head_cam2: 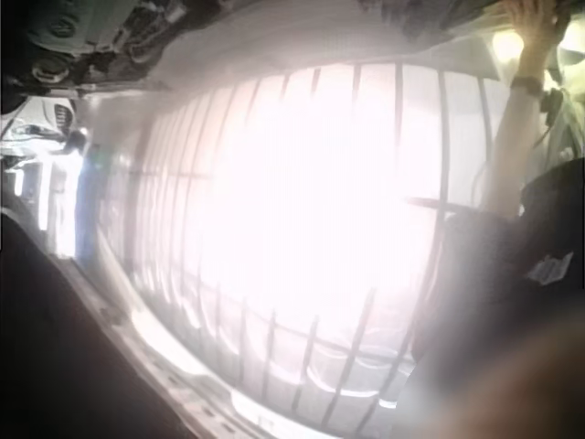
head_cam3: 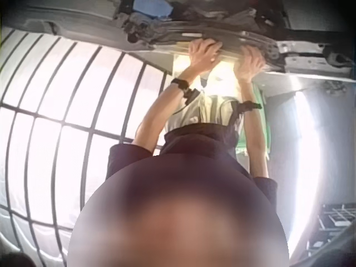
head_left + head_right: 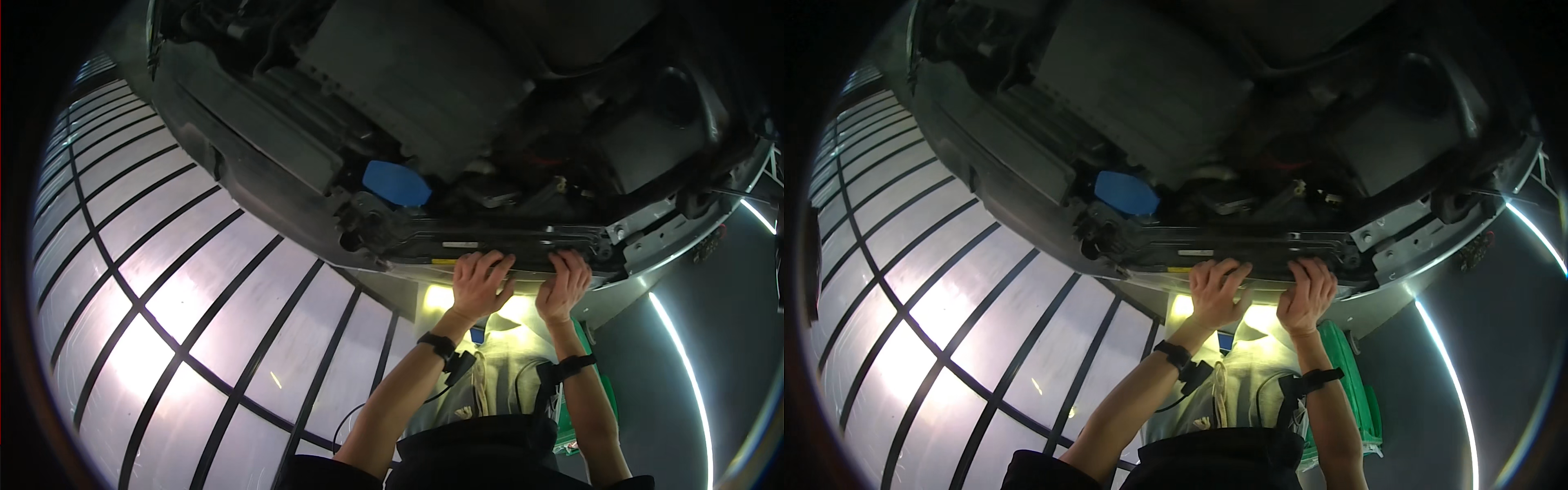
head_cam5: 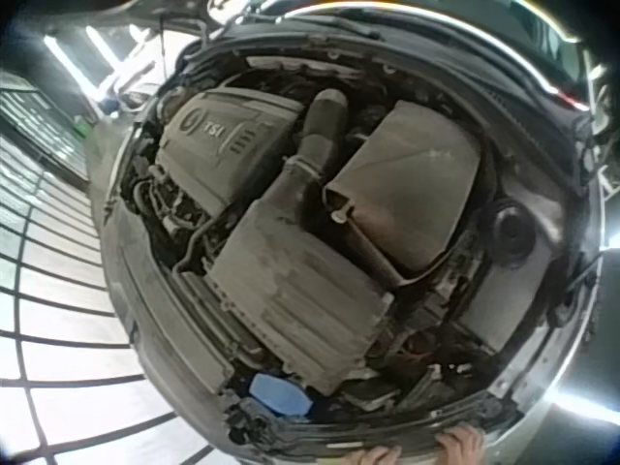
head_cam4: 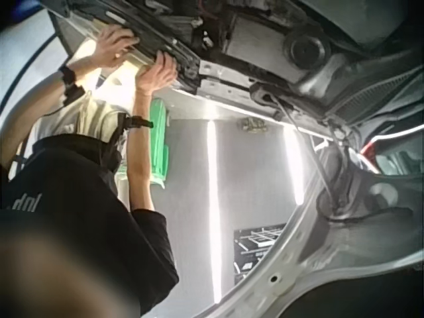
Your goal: Checking and manipulating wiring and components within a vehicle fuse box.
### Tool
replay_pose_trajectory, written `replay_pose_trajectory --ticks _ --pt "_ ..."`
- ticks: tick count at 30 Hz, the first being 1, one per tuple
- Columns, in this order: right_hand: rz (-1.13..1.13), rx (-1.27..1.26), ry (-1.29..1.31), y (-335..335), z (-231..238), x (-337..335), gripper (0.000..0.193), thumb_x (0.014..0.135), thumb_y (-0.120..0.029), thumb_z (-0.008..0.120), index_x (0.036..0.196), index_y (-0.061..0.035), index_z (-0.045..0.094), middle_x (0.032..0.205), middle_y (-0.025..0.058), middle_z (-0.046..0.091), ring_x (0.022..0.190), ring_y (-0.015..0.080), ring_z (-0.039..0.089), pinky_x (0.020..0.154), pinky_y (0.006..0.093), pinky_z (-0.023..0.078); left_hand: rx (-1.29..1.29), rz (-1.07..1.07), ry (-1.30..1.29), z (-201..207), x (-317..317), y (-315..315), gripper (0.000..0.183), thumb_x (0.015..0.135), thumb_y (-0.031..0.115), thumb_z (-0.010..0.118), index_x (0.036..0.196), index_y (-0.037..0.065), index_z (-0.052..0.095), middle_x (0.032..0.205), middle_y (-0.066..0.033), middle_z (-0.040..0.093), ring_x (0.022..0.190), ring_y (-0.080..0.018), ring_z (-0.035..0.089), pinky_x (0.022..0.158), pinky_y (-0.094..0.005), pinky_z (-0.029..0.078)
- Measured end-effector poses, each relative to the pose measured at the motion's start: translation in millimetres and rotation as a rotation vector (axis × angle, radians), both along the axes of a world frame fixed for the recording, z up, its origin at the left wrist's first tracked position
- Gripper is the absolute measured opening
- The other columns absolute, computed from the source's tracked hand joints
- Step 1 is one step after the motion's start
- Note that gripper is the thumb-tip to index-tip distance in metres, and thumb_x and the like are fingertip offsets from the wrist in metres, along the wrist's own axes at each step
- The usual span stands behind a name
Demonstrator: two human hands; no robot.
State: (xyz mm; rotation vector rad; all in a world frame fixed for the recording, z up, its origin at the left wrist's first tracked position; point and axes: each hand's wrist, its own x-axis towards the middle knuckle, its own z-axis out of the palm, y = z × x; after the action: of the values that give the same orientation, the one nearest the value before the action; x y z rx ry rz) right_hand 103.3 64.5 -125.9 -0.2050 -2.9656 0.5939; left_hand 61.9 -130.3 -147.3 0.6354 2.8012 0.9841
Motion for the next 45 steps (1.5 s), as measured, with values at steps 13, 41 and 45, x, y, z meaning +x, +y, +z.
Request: replay_pose_trajectory --ticks 13,41,45 --pt "-0.011 0.093 0.031 0 -16 11 0.052 0.088 -0.015 0.046 0.136 0.0023 0.053 0.138 0.0213 0.06 0.126 0.0407 0.056 0.109 0.0547 0.036 0.069 0.043 0.037 0 -6 3 0.044 0.079 0.03 0.077 0.121 0.019 0.071 0.12 0.0 0.062 0.108 -0.0232 0.055 0.099 -0.0419 0.046" --pt "-1.078 -0.382 0.325 71 -22 -11 0.069 0.104 -0.038 0.049 0.162 -0.0031 0.032 0.161 0.0255 0.037 0.145 0.0385 0.046 0.12 0.0517 0.041 0.152 0.099 0.129 -8 -3 -1 0.045 0.082 0.029 0.071 0.124 0.014 0.069 0.123 -0.0032 0.063 0.113 -0.0244 0.059 0.103 -0.0418 0.048" --pt "-1.117 -0.41 0.346 71 -21 -6 0.069 0.105 -0.039 0.049 0.162 -0.004 0.032 0.16 0.0255 0.037 0.146 0.0387 0.044 0.12 0.0505 0.041 0.213 0.13 0.166 -10 3 0 0.041 0.082 0.026 0.071 0.12 0.012 0.071 0.119 -0.0039 0.064 0.11 -0.0245 0.06 0.102 -0.043 0.05"
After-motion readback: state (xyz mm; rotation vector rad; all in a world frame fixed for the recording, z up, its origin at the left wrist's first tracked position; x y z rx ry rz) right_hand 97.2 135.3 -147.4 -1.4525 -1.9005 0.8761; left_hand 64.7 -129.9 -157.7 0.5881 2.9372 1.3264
